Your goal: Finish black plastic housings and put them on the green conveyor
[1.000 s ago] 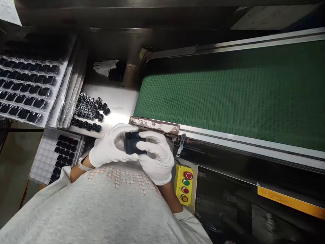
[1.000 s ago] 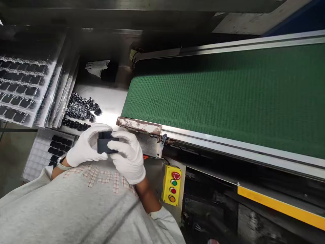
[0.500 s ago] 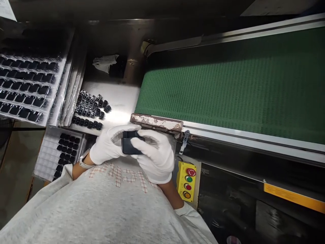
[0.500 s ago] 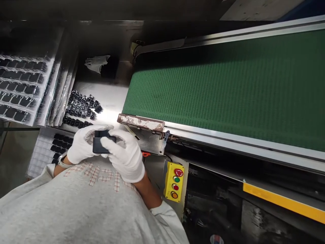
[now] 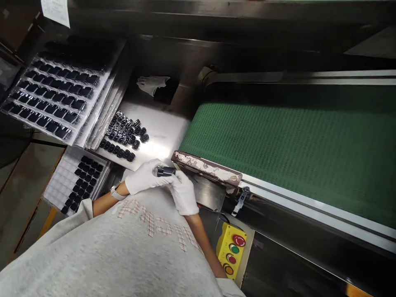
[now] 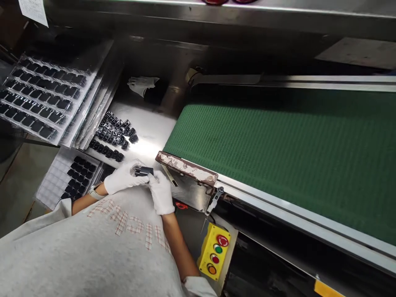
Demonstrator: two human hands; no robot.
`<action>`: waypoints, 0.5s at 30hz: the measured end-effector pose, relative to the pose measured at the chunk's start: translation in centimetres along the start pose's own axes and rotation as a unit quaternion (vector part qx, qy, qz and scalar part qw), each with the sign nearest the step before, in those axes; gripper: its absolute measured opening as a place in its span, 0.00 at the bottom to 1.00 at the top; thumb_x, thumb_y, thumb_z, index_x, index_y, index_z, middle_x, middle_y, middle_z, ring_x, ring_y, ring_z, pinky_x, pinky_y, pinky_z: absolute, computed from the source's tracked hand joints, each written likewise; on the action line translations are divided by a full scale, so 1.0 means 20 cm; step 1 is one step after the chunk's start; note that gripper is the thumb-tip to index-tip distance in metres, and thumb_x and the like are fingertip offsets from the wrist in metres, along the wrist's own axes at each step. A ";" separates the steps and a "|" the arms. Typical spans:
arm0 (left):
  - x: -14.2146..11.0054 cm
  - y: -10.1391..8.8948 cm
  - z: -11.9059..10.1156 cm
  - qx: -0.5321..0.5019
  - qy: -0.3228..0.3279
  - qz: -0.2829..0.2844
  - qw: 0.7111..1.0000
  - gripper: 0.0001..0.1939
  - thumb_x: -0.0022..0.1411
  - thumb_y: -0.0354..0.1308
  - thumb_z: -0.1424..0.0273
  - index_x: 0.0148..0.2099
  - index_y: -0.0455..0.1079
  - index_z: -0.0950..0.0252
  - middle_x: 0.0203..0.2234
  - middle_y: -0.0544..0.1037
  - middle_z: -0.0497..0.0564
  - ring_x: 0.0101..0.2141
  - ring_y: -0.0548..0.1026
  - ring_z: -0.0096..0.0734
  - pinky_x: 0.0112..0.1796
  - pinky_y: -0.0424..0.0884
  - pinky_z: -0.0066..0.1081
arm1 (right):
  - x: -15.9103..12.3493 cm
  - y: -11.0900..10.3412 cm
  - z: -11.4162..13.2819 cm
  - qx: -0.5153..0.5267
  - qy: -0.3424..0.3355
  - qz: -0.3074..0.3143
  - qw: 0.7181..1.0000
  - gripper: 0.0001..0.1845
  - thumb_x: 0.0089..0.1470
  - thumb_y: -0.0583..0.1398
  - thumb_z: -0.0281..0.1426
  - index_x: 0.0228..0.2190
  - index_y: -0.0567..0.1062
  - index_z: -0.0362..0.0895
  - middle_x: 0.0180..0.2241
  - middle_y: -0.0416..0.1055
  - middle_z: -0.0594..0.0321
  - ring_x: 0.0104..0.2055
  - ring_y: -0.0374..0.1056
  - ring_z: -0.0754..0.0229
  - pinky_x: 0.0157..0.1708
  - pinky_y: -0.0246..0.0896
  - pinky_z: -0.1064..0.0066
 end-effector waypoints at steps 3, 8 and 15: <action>0.03 -0.04 0.12 0.149 -0.083 -0.013 0.985 0.23 0.58 0.63 0.51 0.45 0.72 0.65 0.40 0.82 0.52 0.40 0.80 0.33 0.42 0.75 0.29 | 0.09 0.04 -0.12 -0.024 0.023 0.035 0.999 0.24 0.49 0.59 0.52 0.33 0.71 0.44 0.33 0.73 0.57 0.34 0.70 0.57 0.39 0.72 0.63; 0.20 -0.20 0.28 0.312 -0.179 -0.048 0.932 0.24 0.58 0.61 0.49 0.41 0.74 0.68 0.33 0.81 0.57 0.36 0.80 0.43 0.41 0.75 0.38 | 0.15 0.04 -0.16 -0.109 0.042 0.026 0.993 0.27 0.49 0.58 0.47 0.44 0.72 0.40 0.47 0.72 0.47 0.44 0.72 0.52 0.51 0.69 0.53; 0.39 -0.31 0.36 0.468 -0.237 -0.083 0.848 0.14 0.66 0.56 0.63 0.42 0.73 0.72 0.39 0.79 0.58 0.43 0.78 0.39 0.48 0.72 0.43 | -0.10 -0.05 0.22 -0.214 -0.045 0.085 0.972 0.17 0.58 0.58 0.37 0.44 0.77 0.41 0.47 0.74 0.52 0.46 0.72 0.56 0.52 0.69 0.60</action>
Point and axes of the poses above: each hand's wrist, its own x-axis towards the middle knuckle, its own y-axis out of the palm, z = x × y, the point moved 4 cm from there along x, towards the middle knuckle
